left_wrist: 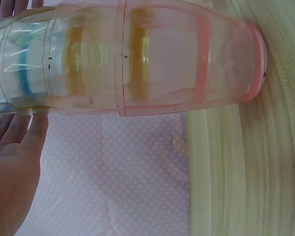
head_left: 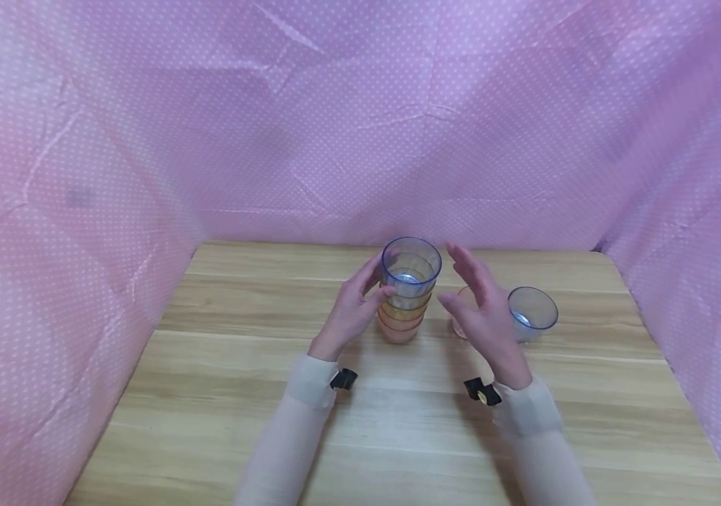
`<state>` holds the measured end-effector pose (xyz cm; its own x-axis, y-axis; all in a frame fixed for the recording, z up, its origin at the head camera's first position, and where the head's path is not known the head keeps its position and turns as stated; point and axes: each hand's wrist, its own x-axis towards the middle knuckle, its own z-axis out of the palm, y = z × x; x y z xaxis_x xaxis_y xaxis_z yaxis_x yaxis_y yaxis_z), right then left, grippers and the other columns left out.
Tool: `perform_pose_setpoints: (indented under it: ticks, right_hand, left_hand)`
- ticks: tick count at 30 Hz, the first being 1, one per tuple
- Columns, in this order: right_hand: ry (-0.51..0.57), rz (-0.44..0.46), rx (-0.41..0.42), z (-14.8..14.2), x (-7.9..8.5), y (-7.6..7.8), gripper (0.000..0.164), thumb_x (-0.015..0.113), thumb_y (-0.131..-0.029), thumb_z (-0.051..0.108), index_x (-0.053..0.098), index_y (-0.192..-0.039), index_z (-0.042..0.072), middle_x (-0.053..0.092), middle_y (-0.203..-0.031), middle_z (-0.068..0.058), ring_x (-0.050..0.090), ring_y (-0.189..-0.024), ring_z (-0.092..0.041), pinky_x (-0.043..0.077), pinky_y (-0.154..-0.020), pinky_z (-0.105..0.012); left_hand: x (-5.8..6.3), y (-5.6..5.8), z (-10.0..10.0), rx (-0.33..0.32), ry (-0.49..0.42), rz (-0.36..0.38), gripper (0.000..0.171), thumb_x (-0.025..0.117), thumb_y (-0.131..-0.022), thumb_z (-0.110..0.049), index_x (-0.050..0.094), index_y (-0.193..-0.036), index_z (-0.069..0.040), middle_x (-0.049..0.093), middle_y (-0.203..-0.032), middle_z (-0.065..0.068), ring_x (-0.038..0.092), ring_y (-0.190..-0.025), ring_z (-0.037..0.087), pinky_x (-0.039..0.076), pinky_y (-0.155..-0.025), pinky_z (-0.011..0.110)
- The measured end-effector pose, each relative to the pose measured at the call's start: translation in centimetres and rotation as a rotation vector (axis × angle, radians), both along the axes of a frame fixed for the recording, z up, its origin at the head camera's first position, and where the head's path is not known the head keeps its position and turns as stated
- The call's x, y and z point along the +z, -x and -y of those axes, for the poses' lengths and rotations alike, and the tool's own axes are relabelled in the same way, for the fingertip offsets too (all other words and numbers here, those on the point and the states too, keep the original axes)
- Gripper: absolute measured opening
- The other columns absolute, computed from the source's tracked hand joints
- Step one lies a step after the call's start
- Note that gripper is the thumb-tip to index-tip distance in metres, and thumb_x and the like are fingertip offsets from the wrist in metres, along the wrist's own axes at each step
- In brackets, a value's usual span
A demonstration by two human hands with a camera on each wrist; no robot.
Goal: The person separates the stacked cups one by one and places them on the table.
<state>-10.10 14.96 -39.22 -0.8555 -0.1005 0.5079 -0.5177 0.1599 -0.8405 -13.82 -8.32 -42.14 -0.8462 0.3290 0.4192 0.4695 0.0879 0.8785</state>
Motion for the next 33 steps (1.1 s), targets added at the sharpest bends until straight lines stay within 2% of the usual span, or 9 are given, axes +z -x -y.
perform_pose_setpoints:
  ticks: [3, 7, 14, 17, 22, 29, 33]
  right_hand:
    - [-0.054, 0.029, 0.006, 0.6, 0.2, 0.6, 0.073, 0.074, -0.091, -0.006, 0.044, -0.156, 0.007, 0.049, -0.158, -0.003, 0.047, -0.144, -0.025, 0.037, -0.121, -0.03]
    - [-0.102, 0.045, 0.015, 1.2, 0.2, 1.2, 0.074, 0.077, -0.093, 0.001, 0.04, -0.157, 0.003, 0.048, -0.159, -0.005, 0.048, -0.143, -0.027, 0.036, -0.122, -0.029]
    - [-0.037, 0.055, 0.073, 1.9, -0.1, 1.8, 0.077, 0.073, -0.093, -0.006, 0.032, -0.158, -0.003, 0.044, -0.159, -0.017, 0.045, -0.144, -0.035, 0.036, -0.122, -0.031]
    - [-0.01, 0.072, 0.078, 2.2, -0.2, 1.9, 0.075, 0.072, -0.093, -0.007, 0.034, -0.158, -0.004, 0.047, -0.157, -0.017, 0.048, -0.142, -0.034, 0.038, -0.121, -0.029]
    - [0.029, 0.056, 0.093, 2.5, -0.2, 2.1, 0.07, 0.071, -0.092, -0.011, 0.039, -0.154, -0.007, 0.054, -0.151, -0.019, 0.052, -0.139, -0.032, 0.04, -0.12, -0.033]
    - [0.016, 0.053, 0.1, 2.5, -0.4, 2.3, 0.068, 0.074, -0.094, 0.001, 0.042, -0.154, -0.002, 0.054, -0.15, -0.018, 0.053, -0.138, -0.031, 0.04, -0.12, -0.039]
    - [0.002, 0.059, 0.095, 2.3, -0.4, 2.3, 0.068, 0.074, -0.094, 0.001, 0.042, -0.154, -0.002, 0.055, -0.15, -0.016, 0.053, -0.138, -0.032, 0.04, -0.121, -0.041]
  left_hand:
    - [-0.1, 0.0, -0.1, 0.003, -0.013, -0.002, 0.09, 0.054, -0.093, -0.064, 0.038, -0.159, -0.004, 0.048, -0.158, 0.012, 0.049, -0.142, 0.03, 0.039, -0.121, 0.034]
    - [-0.2, -0.1, -0.2, 0.014, -0.018, 0.015, 0.092, 0.054, -0.093, -0.064, 0.038, -0.159, -0.003, 0.047, -0.157, 0.016, 0.049, -0.141, 0.033, 0.039, -0.121, 0.036]
    - [-0.1, -0.3, -0.1, 0.029, -0.014, 0.046, 0.092, 0.054, -0.093, -0.064, 0.037, -0.159, -0.003, 0.045, -0.158, 0.02, 0.048, -0.142, 0.037, 0.038, -0.121, 0.038]
    - [0.0, -0.4, -0.1, 0.029, -0.018, 0.048, 0.09, 0.054, -0.093, -0.062, 0.037, -0.159, -0.003, 0.045, -0.158, 0.019, 0.048, -0.142, 0.037, 0.038, -0.121, 0.037]
    - [0.0, -0.4, 0.0, 0.019, -0.024, 0.058, 0.089, 0.056, -0.093, -0.059, 0.036, -0.16, -0.004, 0.044, -0.159, 0.018, 0.047, -0.143, 0.035, 0.038, -0.121, 0.036]
    - [0.2, -0.6, 0.4, 0.02, 0.025, 0.094, 0.091, 0.054, -0.093, -0.066, 0.034, -0.162, -0.01, 0.042, -0.162, 0.011, 0.047, -0.143, 0.029, 0.037, -0.122, 0.036]
    - [0.2, -0.5, 0.8, -0.02, 0.022, 0.095, 0.094, 0.057, -0.093, -0.067, 0.03, -0.164, -0.012, 0.037, -0.165, 0.009, 0.044, -0.146, 0.03, 0.036, -0.122, 0.037]
